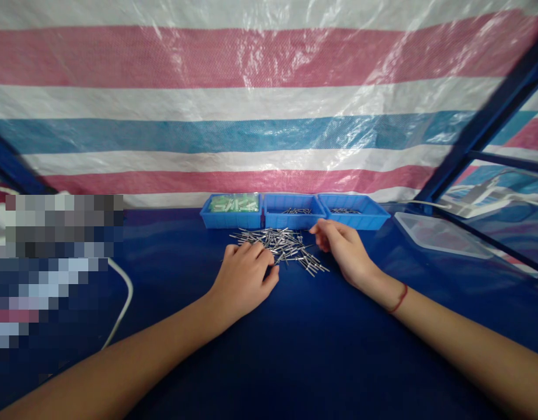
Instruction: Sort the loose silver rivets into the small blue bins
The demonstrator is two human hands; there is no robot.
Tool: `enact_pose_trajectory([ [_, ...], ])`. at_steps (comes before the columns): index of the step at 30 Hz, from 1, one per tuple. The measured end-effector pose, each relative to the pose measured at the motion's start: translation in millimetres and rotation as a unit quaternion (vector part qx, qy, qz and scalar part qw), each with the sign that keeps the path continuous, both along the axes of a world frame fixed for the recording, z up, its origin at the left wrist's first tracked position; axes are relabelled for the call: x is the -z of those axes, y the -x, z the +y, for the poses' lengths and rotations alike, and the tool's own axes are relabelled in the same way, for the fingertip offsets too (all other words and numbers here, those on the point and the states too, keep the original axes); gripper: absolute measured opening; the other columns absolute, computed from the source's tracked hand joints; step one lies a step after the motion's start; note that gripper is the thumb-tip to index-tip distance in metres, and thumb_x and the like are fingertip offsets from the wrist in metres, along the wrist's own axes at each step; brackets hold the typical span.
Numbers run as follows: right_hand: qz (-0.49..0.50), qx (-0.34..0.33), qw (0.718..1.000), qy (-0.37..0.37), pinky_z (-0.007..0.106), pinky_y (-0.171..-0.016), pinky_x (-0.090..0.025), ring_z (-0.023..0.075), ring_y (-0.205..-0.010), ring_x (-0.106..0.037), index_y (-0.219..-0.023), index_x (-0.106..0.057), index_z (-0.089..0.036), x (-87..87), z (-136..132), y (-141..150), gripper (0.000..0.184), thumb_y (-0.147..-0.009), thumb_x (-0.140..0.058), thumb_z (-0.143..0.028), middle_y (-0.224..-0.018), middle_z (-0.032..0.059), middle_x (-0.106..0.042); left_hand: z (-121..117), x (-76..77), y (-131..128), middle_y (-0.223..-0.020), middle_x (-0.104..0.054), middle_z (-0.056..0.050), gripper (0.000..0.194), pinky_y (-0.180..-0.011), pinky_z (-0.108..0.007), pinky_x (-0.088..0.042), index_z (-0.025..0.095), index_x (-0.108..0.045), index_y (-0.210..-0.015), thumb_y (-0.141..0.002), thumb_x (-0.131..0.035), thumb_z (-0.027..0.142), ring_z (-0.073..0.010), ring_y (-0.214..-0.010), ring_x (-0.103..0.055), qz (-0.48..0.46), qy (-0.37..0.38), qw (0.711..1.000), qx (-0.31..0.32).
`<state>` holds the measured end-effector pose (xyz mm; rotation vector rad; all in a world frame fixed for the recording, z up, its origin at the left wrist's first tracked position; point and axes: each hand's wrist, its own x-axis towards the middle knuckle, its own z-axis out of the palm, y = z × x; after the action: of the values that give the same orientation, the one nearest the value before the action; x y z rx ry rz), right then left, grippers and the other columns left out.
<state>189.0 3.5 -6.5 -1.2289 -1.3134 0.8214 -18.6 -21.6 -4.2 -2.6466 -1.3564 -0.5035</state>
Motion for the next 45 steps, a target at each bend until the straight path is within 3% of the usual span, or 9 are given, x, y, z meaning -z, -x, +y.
enact_pose_trajectory([
  [3, -0.151, -0.069, 0.985, -0.054, 0.024, -0.055, -0.04, 0.0111, -0.055, -0.049, -0.07, -0.063, -0.016, -1.0, -7, 6, 0.031, -0.086, -0.048, -0.038, -0.058, -0.0011, -0.054, 0, 0.3, -1, -0.089, -0.063, -0.004, 0.022, -0.074, -0.039, -0.034, 0.019, -0.06, -0.085, -0.092, -0.041, 0.025, -0.0219, -0.085, -0.056, 0.013, 0.008, 1.0, -0.003],
  [6, -0.26, -0.13, 0.948, -0.13, 0.026, -0.063, -0.044, 0.0136, -0.066, -0.056, -0.076, -0.064, -0.017, -1.1, -15, 13, 0.019, -0.085, -0.05, -0.027, -0.071, 0.002, -0.063, 0, 1.9, -1, -0.09, -0.062, -0.005, 0.024, -0.073, -0.038, -0.034, 0.018, -0.06, -0.087, -0.094, -0.038, 0.024, -0.0232, -0.087, -0.055, 0.019, 0.013, 1.0, -0.015],
  [11, -0.357, -0.175, 0.892, -0.216, 0.031, -0.073, -0.048, 0.0171, -0.079, -0.06, -0.091, -0.065, -0.019, 0.8, -23, 19, 0.013, -0.083, -0.056, -0.019, -0.083, 0.0049, -0.065, -1, 5.1, -1, -0.09, -0.061, -0.006, 0.023, -0.073, -0.04, -0.034, 0.017, -0.058, -0.091, -0.095, -0.036, 0.023, -0.0253, -0.088, -0.053, 0.011, -0.003, 1.0, -0.017],
  [14, -0.376, -0.181, 0.878, -0.236, 0.033, -0.077, -0.048, 0.0178, -0.082, -0.06, -0.092, -0.066, -0.02, 0.0, -25, 18, 0.014, -0.087, -0.053, -0.02, -0.086, 0.0053, -0.066, -1, 6.2, 0, -0.09, -0.061, -0.004, 0.023, -0.076, -0.039, -0.035, 0.018, -0.056, -0.091, -0.096, -0.034, 0.023, -0.0231, -0.088, -0.054, -0.04, -0.001, 0.999, 0.009],
  [19, -0.309, -0.144, 0.915, -0.214, 0.032, -0.078, -0.051, 0.0179, -0.086, -0.065, -0.095, -0.068, -0.021, -1.2, -25, 18, 0.016, -0.088, -0.053, -0.023, -0.091, 0.0048, -0.071, 1, 4.7, 0, -0.092, -0.061, -0.002, 0.017, -0.08, -0.036, -0.039, 0.02, -0.054, -0.094, -0.086, -0.056, 0.034, -0.02, -0.09, -0.056, -0.189, 0.012, 0.981, 0.037],
  [22, -0.271, -0.145, 0.932, -0.193, 0.032, -0.079, -0.052, 0.0185, -0.089, -0.066, -0.097, -0.068, -0.024, -1.6, -26, 20, 0.018, -0.088, -0.053, -0.025, -0.096, 0.004, -0.072, 3, 2.1, 0, -0.09, -0.061, -0.002, 0.014, -0.077, -0.033, -0.041, 0.02, -0.055, -0.094, -0.084, -0.059, 0.029, -0.0187, -0.088, -0.057, -0.235, 0.023, 0.971, 0.028],
  [25, -0.261, -0.166, 0.933, -0.186, 0.032, -0.08, -0.051, 0.0181, -0.089, -0.065, -0.098, -0.069, -0.026, -2.9, -28, 21, 0.019, -0.089, -0.052, -0.027, -0.097, 0.0025, -0.072, 3, -0.7, 0, -0.087, -0.061, -0.001, 0.005, -0.075, -0.031, -0.041, 0.02, -0.058, -0.087, -0.087, -0.055, 0.024, -0.017, -0.085, -0.057, -0.246, 0.038, 0.967, 0.051],
  [32, -0.246, -0.169, 0.937, -0.183, 0.031, -0.079, -0.051, 0.0175, -0.088, -0.065, -0.096, -0.068, -0.024, -3.8, -29, 22, 0.017, -0.089, -0.053, -0.029, -0.096, 0.0027, -0.071, 3, -2.2, 1, -0.083, -0.059, -0.001, 0.007, -0.075, -0.029, -0.043, 0.018, -0.057, -0.083, -0.088, -0.053, 0.022, -0.0149, -0.081, -0.056, -0.291, 0.032, 0.952, 0.087],
  [45, -0.253, -0.135, 0.943, -0.167, 0.029, -0.069, -0.05, 0.0164, -0.075, -0.064, -0.09, -0.067, -0.022, -2.9, -27, 24, 0.014, -0.085, -0.055, -0.025, -0.087, 0.0033, -0.071, 2, -3.3, 0, -0.084, -0.06, -0.002, 0.008, -0.074, -0.029, -0.044, 0.019, -0.057, -0.083, -0.089, -0.052, 0.021, -0.0156, -0.082, -0.057, -0.294, 0.031, 0.952, 0.079],
])
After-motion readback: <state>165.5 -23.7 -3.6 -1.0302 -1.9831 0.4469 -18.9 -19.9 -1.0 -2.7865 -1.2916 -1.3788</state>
